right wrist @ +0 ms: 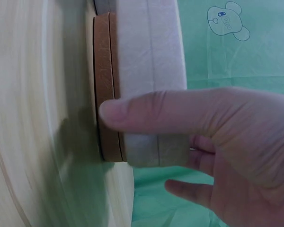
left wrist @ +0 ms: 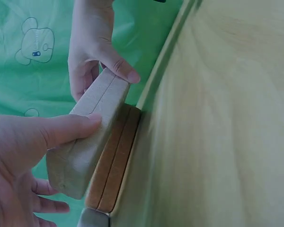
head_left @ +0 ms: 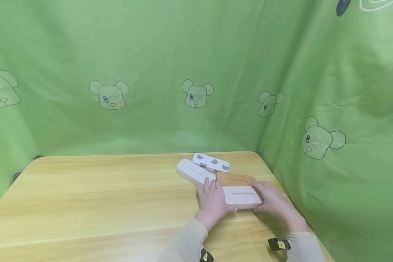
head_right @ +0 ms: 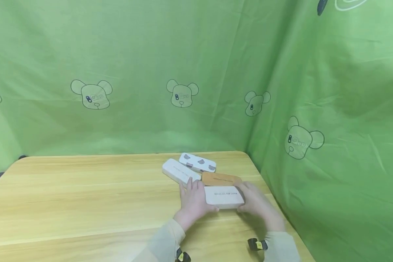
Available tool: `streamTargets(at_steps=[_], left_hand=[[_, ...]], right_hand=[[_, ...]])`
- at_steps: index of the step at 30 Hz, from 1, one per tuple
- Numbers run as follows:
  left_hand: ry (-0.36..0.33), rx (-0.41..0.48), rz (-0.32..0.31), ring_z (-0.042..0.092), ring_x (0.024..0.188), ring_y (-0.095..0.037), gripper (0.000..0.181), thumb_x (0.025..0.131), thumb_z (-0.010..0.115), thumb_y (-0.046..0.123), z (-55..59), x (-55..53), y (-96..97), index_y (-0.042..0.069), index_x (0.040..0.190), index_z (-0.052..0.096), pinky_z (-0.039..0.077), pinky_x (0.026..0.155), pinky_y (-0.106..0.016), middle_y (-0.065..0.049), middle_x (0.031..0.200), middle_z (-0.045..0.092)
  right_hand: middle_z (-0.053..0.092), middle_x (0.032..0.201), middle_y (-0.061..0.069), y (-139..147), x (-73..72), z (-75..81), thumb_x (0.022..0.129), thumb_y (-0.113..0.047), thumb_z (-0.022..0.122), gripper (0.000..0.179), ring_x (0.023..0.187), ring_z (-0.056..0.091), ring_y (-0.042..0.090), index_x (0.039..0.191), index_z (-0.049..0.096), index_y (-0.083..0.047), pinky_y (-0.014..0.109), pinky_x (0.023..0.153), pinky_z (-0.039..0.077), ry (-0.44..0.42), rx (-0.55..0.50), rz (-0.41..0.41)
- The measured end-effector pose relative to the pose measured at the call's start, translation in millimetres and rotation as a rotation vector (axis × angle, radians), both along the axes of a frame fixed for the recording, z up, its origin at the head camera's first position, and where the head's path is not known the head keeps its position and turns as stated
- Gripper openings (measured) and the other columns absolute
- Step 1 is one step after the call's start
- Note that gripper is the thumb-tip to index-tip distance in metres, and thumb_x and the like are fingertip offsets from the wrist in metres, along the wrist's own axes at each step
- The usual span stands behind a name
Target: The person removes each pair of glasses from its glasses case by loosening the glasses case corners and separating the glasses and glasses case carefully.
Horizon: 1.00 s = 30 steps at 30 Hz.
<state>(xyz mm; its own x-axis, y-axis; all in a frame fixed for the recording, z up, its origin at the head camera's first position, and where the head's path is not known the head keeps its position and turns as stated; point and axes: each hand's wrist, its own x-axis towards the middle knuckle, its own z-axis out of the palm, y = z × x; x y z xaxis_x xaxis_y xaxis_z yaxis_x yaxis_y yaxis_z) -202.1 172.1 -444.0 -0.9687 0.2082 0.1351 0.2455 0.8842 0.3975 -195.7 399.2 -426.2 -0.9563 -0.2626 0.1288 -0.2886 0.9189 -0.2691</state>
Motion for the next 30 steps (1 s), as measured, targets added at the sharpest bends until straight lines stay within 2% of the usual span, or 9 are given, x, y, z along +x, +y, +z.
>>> streamTargets(at_steps=[5,17,25,30], left_hand=[[-0.07,-0.012,-0.004,0.028,0.147,-0.034,0.12,0.053,0.083,0.067,-7.0,4.4,0.2,0.005,0.146,0.038,0.019,0.118,-0.064,-0.011,0.15,0.044],[-0.094,-0.143,-0.006,0.025,0.149,-0.032,0.123,0.052,0.078,0.076,-10.9,11.8,6.8,0.007,0.147,0.037,0.02,0.118,-0.062,-0.011,0.158,0.033],[-0.062,-0.2,-0.004,0.023,0.15,-0.032,0.121,0.052,0.079,0.074,-16.3,16.7,7.2,0.007,0.145,0.039,0.019,0.119,-0.062,-0.012,0.159,0.031],[-0.046,-0.232,-0.037,0.018,0.151,-0.031,0.118,0.056,0.078,0.073,-15.4,16.0,5.2,0.007,0.146,0.039,0.017,0.119,-0.062,-0.011,0.16,0.028]], right_hand=[[0.056,0.128,0.025,-3.5,1.2,-5.2,0.052,-0.005,0.088,0.086,0.117,0.053,0.045,0.131,0.054,-0.003,0.065,0.099,0.043,-0.054,0.005,-0.003],[0.055,0.128,0.027,-0.9,1.6,-8.7,0.046,-0.005,0.086,0.085,0.118,0.052,0.047,0.125,0.054,-0.004,0.066,0.099,0.043,-0.11,0.067,0.011],[0.055,0.128,0.028,-4.5,2.3,-12.4,0.047,-0.002,0.085,0.084,0.117,0.052,0.048,0.125,0.054,-0.003,0.066,0.098,0.044,-0.158,0.05,0.004],[0.053,0.129,0.029,-4.6,0.2,-10.9,0.047,-0.001,0.085,0.086,0.116,0.052,0.05,0.127,0.052,-0.001,0.066,0.097,0.044,-0.168,0.059,-0.003]])
